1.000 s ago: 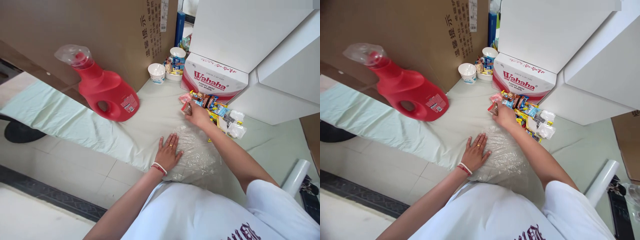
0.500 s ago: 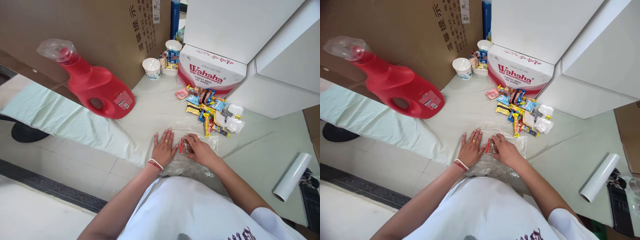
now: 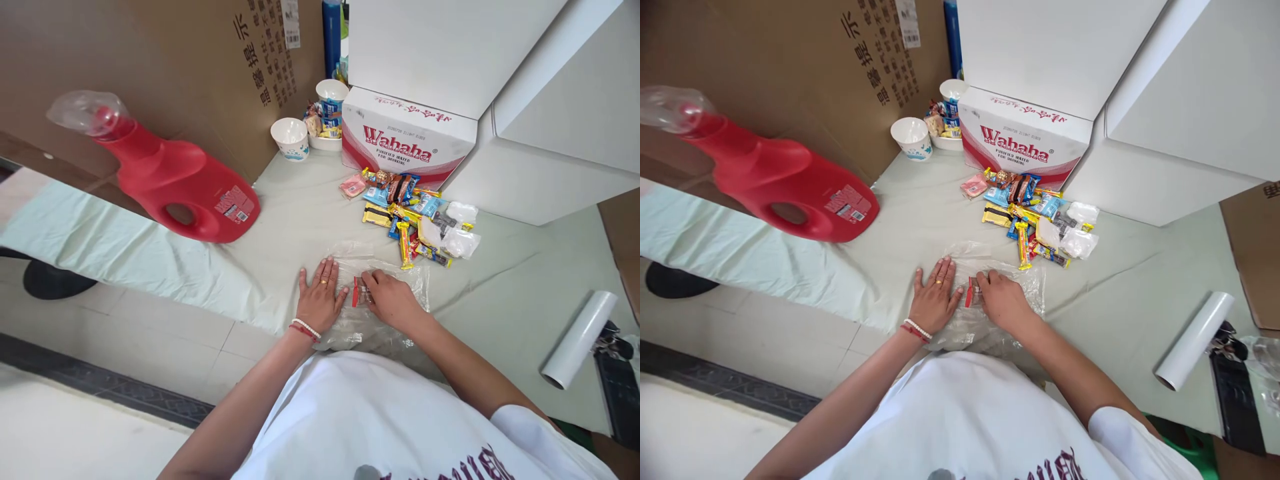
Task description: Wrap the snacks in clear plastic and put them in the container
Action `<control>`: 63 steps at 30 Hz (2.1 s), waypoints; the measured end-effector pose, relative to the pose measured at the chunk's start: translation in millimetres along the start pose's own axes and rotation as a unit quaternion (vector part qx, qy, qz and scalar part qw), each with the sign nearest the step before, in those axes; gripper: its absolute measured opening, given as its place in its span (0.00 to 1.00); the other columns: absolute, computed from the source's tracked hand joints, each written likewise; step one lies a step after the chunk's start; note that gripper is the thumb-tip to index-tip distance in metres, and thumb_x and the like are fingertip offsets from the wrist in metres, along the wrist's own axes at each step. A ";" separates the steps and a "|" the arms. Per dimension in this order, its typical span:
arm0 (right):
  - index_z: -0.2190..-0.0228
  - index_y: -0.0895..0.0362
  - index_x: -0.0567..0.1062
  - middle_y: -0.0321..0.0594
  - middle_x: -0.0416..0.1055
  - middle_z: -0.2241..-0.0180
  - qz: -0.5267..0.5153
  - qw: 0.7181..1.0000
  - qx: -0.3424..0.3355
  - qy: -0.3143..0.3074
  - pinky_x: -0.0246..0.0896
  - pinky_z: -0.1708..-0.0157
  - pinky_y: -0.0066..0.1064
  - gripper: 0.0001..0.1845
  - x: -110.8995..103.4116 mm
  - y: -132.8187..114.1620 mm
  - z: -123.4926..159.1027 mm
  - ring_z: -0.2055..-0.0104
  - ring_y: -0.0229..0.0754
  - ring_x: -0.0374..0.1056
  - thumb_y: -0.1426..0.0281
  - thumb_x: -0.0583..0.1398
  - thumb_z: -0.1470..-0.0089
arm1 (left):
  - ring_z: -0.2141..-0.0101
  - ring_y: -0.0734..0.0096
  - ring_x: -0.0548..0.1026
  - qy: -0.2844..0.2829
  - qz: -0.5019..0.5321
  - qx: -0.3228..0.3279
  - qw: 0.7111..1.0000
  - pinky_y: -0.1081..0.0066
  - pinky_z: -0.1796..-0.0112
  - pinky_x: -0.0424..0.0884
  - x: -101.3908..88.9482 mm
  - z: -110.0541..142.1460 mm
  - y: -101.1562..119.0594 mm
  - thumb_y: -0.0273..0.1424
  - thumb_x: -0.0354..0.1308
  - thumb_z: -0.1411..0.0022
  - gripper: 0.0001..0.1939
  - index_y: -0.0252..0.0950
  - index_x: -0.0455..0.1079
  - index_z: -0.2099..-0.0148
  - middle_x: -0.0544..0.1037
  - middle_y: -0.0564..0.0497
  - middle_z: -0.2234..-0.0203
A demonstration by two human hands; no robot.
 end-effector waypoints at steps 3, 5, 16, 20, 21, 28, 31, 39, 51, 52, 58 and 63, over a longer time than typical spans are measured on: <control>0.32 0.54 0.56 0.54 0.57 0.33 -0.056 0.998 -0.003 0.023 0.70 0.53 0.39 0.42 -0.3 14.7 15.9 0.45 0.54 0.71 0.65 0.66 0.42 | 0.29 0.46 0.54 0.087 0.008 -0.003 0.996 0.37 0.32 0.41 -21.6 9.3 -6.8 0.41 0.48 0.27 0.33 0.34 0.50 0.25 0.57 0.35 0.29; 0.32 0.52 0.55 0.54 0.54 0.32 -0.113 0.991 -0.006 0.069 0.71 0.53 0.41 0.42 -6.0 28.5 38.5 0.45 0.54 0.71 0.62 0.65 0.41 | 0.29 0.47 0.55 0.150 0.024 0.050 0.987 0.38 0.32 0.41 -41.3 22.3 -6.4 0.35 0.52 0.29 0.33 0.38 0.51 0.26 0.62 0.37 0.31; 0.50 0.53 0.77 0.50 0.73 0.46 -0.216 0.952 -0.173 0.134 0.68 0.48 0.49 0.15 66.1 44.5 126.2 0.45 0.52 0.67 0.73 0.60 0.37 | 0.30 0.48 0.58 -0.157 0.171 0.294 0.927 0.46 0.30 0.44 -19.3 70.8 -13.7 0.48 0.63 0.39 0.40 0.36 0.60 0.32 0.63 0.34 0.32; 0.53 0.51 0.78 0.47 0.75 0.50 -0.317 0.921 -0.165 0.156 0.70 0.52 0.42 0.13 60.7 55.5 117.3 0.51 0.46 0.70 0.73 0.56 0.34 | 0.30 0.50 0.58 -0.185 0.175 0.298 0.920 0.47 0.30 0.46 -18.4 63.5 -14.4 0.44 0.63 0.38 0.30 0.40 0.68 0.37 0.61 0.39 0.30; 0.52 0.51 0.78 0.47 0.75 0.51 -0.349 0.911 -0.157 0.154 0.70 0.52 0.40 0.13 53.7 59.4 113.9 0.51 0.45 0.71 0.71 0.55 0.33 | 0.31 0.52 0.59 -0.186 0.186 0.295 0.919 0.47 0.31 0.47 -20.3 60.8 -14.1 0.40 0.61 0.36 0.21 0.41 0.72 0.42 0.64 0.41 0.31; 0.62 0.54 0.80 0.40 0.74 0.66 -0.485 0.862 -0.016 0.147 0.65 0.63 0.32 0.17 14.8 97.1 77.5 0.65 0.41 0.69 0.55 0.60 0.36 | 0.48 0.62 0.77 -0.120 0.346 0.119 0.923 0.60 0.46 0.71 -40.7 7.5 -28.9 0.39 0.48 0.27 0.17 0.39 0.74 0.61 0.82 0.46 0.59; 0.65 0.57 0.78 0.35 0.71 0.73 -0.520 0.840 0.080 0.135 0.58 0.72 0.28 0.24 28.1 120.2 60.9 0.73 0.37 0.63 0.48 0.61 0.41 | 0.61 0.64 0.76 -0.052 0.330 0.032 0.942 0.63 0.55 0.73 -41.6 -23.4 -37.6 0.43 0.50 0.29 0.19 0.39 0.70 0.69 0.79 0.48 0.68; 0.54 0.55 0.78 0.49 0.75 0.55 -0.161 0.926 0.172 0.296 0.68 0.55 0.41 0.18 -15.4 123.1 79.6 0.55 0.51 0.71 0.61 0.54 0.35 | 0.67 0.62 0.69 0.010 0.212 -0.043 0.976 0.62 0.60 0.68 -19.7 -47.7 -36.8 0.39 0.54 0.34 0.18 0.40 0.63 0.76 0.70 0.49 0.76; 0.40 0.47 0.74 0.40 0.64 0.33 -0.106 0.990 -0.026 0.084 0.71 0.50 0.37 0.22 11.2 2.4 9.3 0.44 0.46 0.71 0.66 0.50 0.30 | 0.47 0.49 0.69 0.308 0.116 -0.152 0.932 0.46 0.44 0.64 -97.9 -4.0 -57.9 0.34 0.53 0.32 0.11 0.35 0.71 0.52 0.74 0.38 0.54; 0.40 0.47 0.74 0.40 0.64 0.34 -0.114 0.989 -0.025 0.087 0.70 0.49 0.37 0.22 11.6 3.4 8.6 0.43 0.46 0.71 0.65 0.50 0.30 | 0.46 0.49 0.69 0.322 0.109 -0.104 0.935 0.46 0.43 0.63 -106.7 4.8 -42.2 0.32 0.53 0.32 0.12 0.37 0.71 0.49 0.74 0.39 0.54; 0.37 0.52 0.68 0.48 0.67 0.37 -0.241 0.962 -0.054 0.114 0.67 0.44 0.41 0.26 9.5 16.5 12.1 0.41 0.48 0.69 0.69 0.53 0.34 | 0.44 0.61 0.74 0.082 0.181 0.193 0.961 0.58 0.47 0.71 -54.1 12.1 73.7 0.25 0.45 0.30 0.27 0.43 0.62 0.32 0.77 0.43 0.43; 0.41 0.57 0.71 0.48 0.76 0.49 -0.304 0.943 -0.005 0.134 0.70 0.55 0.40 0.24 -11.9 66.6 -0.9 0.61 0.45 0.73 0.67 0.52 0.35 | 0.44 0.55 0.73 0.016 0.110 0.127 0.986 0.55 0.52 0.71 -10.4 -7.3 75.2 0.29 0.46 0.26 0.20 0.39 0.69 0.37 0.77 0.43 0.42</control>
Point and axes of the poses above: each hand's wrist, its own z-axis away from the middle knuckle, its own x-axis out of the palm, y = z × x, the point moved 8 cm from there along -z, towards the middle knuckle
